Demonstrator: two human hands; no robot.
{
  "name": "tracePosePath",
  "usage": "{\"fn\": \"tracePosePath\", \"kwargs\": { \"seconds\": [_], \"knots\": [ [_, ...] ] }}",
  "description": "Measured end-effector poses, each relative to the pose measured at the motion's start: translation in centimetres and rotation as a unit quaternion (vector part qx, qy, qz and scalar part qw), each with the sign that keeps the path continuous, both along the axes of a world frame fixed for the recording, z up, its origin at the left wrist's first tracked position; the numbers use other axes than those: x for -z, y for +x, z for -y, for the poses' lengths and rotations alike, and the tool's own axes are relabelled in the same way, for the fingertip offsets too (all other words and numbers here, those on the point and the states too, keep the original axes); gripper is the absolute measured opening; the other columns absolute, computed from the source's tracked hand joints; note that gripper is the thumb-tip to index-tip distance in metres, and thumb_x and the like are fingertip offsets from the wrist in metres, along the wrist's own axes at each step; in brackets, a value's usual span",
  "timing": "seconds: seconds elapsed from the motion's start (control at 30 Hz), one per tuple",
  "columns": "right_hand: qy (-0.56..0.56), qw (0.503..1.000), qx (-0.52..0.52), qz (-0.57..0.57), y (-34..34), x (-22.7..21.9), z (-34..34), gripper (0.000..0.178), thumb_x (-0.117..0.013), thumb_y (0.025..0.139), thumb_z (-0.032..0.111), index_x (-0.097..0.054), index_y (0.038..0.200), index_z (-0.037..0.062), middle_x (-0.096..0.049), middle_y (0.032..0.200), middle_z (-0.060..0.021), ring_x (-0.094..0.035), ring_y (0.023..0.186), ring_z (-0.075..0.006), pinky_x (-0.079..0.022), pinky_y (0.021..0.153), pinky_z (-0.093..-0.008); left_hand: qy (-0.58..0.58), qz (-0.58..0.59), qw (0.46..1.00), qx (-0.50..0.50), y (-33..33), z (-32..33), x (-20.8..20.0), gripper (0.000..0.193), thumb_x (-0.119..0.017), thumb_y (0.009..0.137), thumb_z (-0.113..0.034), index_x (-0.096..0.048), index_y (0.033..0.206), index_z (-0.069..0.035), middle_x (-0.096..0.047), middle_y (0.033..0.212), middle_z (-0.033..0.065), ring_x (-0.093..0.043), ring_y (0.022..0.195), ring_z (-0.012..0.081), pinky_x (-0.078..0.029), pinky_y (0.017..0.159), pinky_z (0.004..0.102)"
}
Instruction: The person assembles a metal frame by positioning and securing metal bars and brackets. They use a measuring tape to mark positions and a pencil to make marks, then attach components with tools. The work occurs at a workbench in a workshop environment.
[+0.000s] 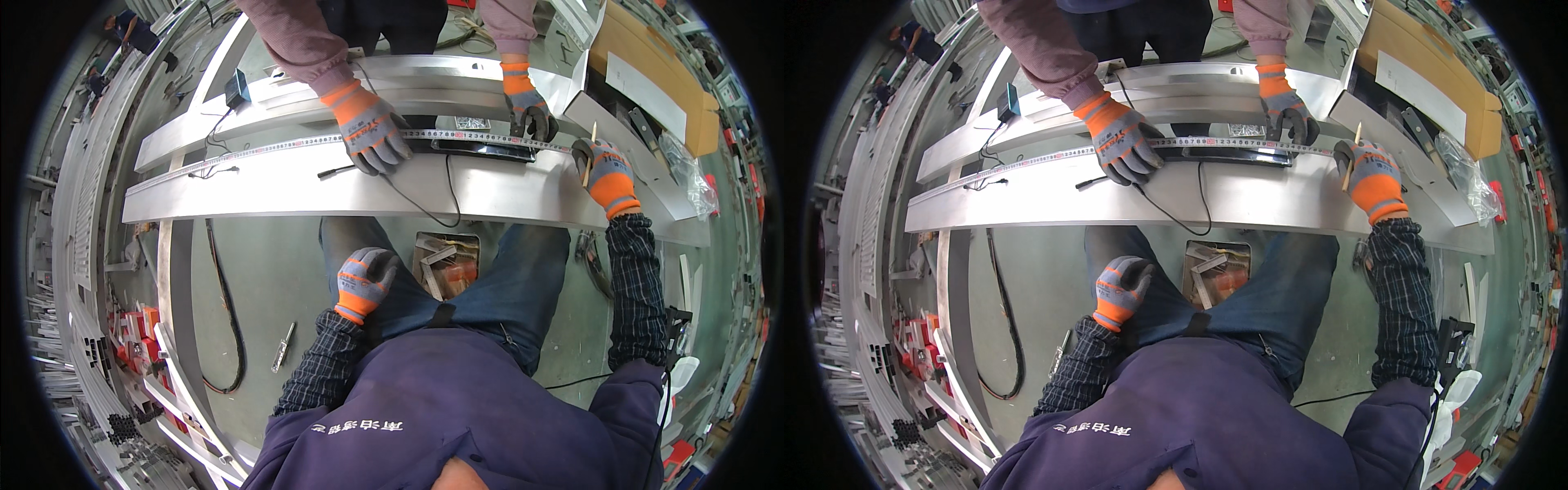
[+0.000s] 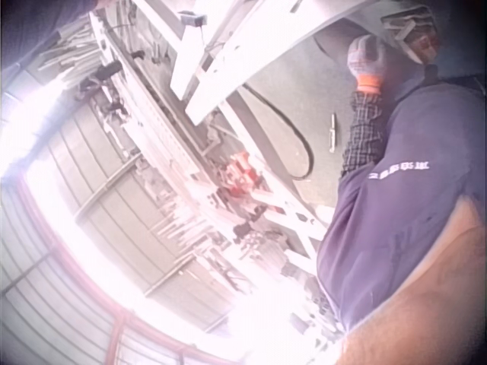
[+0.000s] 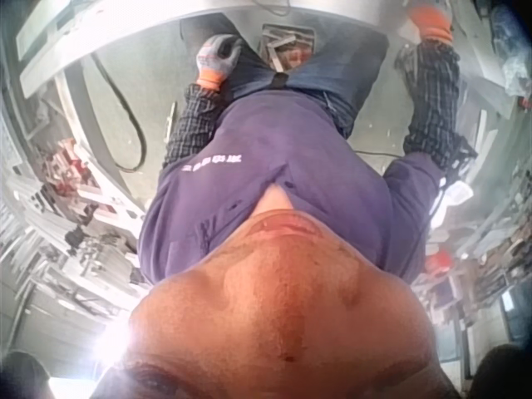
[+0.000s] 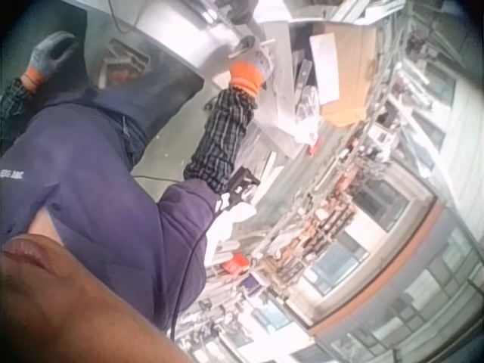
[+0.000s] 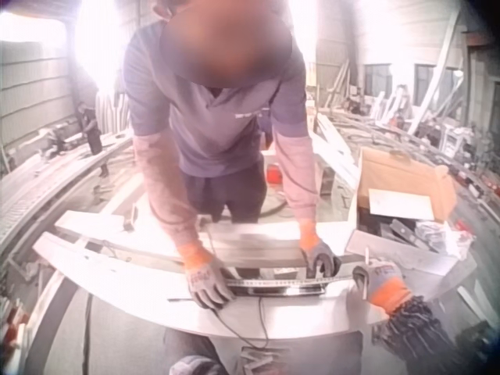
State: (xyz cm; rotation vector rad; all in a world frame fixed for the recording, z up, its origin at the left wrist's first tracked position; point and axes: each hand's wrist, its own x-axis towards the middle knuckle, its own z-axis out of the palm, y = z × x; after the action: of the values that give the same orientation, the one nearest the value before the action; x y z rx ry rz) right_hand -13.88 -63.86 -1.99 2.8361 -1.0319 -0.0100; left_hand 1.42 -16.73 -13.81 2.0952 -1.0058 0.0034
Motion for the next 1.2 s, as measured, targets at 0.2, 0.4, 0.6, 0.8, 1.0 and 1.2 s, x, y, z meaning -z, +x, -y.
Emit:
{"fn": "tracePosePath", "kwargs": {
  "seconds": [0.2, 0.4, 0.6, 0.8, 1.0, 1.2],
  "knots": [
    [0.005, 1.0, 0.003, -0.008, 0.4, -0.8, -0.7, 0.051, -0.074, 0.079, 0.023, -0.066, 0.127, 0.0059, -0.066, 0.12, -0.0152, -0.062, 0.115, -0.0347, -0.051, 0.099, -0.0432, -0.004, -0.018, 1.0, 0.0, 0.0, -0.3, 0.2, 0.02, -0.081, 0.082, -0.014, -0.074, 0.099, -0.006, -0.073, 0.098, 0.0136, -0.069, 0.092, 0.0363, -0.056, 0.082, 0.0435],
    [-0.029, 0.999, -0.025, 0.016, 0.1, -0.6, -0.9, 0.037, -0.069, 0.088, 0.032, -0.071, 0.117, 0.0096, -0.07, 0.112, -0.0159, -0.066, 0.107, -0.036, -0.052, 0.095, -0.045, -0.003, -0.028, 1.0, 0.0, 0.0, -0.3, 0.1, 0.021, -0.081, 0.082, -0.015, -0.074, 0.1, -0.007, -0.073, 0.098, 0.0133, -0.069, 0.094, 0.0361, -0.056, 0.084, 0.0439],
    [-0.049, 0.996, -0.049, 0.053, -0.3, -0.2, -0.6, 0.033, -0.067, 0.092, 0.037, -0.074, 0.11, 0.0102, -0.072, 0.105, -0.0168, -0.068, 0.1, -0.037, -0.054, 0.09, -0.0461, -0.005, -0.04, 0.999, 0.009, 0.0, -0.2, -0.3, 0.019, -0.08, 0.083, -0.015, -0.074, 0.098, -0.006, -0.073, 0.098, 0.0134, -0.068, 0.094, 0.0363, -0.056, 0.084, 0.0442],
    [-0.016, 0.999, -0.015, 0.025, 0.5, -0.9, -1.2, 0.035, -0.066, 0.092, 0.038, -0.074, 0.112, 0.0103, -0.072, 0.108, -0.0171, -0.068, 0.106, -0.0368, -0.054, 0.093, -0.0458, -0.026, -0.04, 0.999, 0.0, -0.2, -0.1, -0.6, 0.018, -0.081, 0.082, -0.014, -0.074, 0.098, -0.006, -0.073, 0.097, 0.0136, -0.069, 0.092, 0.036, -0.056, 0.082, 0.0436],
    [-0.058, 0.998, -0.035, 0.009, -0.3, -0.3, -0.5, 0.036, -0.066, 0.092, 0.037, -0.072, 0.118, 0.0124, -0.072, 0.107, -0.0179, -0.068, 0.105, -0.037, -0.054, 0.092, -0.0457, -0.023, -0.032, 0.999, 0.012, 0.1, -0.1, 0.1, 0.02, -0.082, 0.081, -0.014, -0.074, 0.098, -0.006, -0.073, 0.096, 0.0133, -0.069, 0.091, 0.0361, -0.056, 0.081, 0.0434],
    [-0.014, 1.0, -0.026, 0.001, 0.3, -1.5, -1.2, 0.034, -0.066, 0.091, 0.035, -0.072, 0.12, 0.0191, -0.072, 0.11, -0.0171, -0.068, 0.105, -0.0367, -0.054, 0.094, -0.0453, -0.036, -0.021, 0.999, 0.009, 0.1, -0.4, 0.3, 0.02, -0.082, 0.081, -0.012, -0.074, 0.099, -0.006, -0.073, 0.097, 0.0127, -0.07, 0.09, 0.0335, -0.056, 0.078, 0.0407]
  ]
}}
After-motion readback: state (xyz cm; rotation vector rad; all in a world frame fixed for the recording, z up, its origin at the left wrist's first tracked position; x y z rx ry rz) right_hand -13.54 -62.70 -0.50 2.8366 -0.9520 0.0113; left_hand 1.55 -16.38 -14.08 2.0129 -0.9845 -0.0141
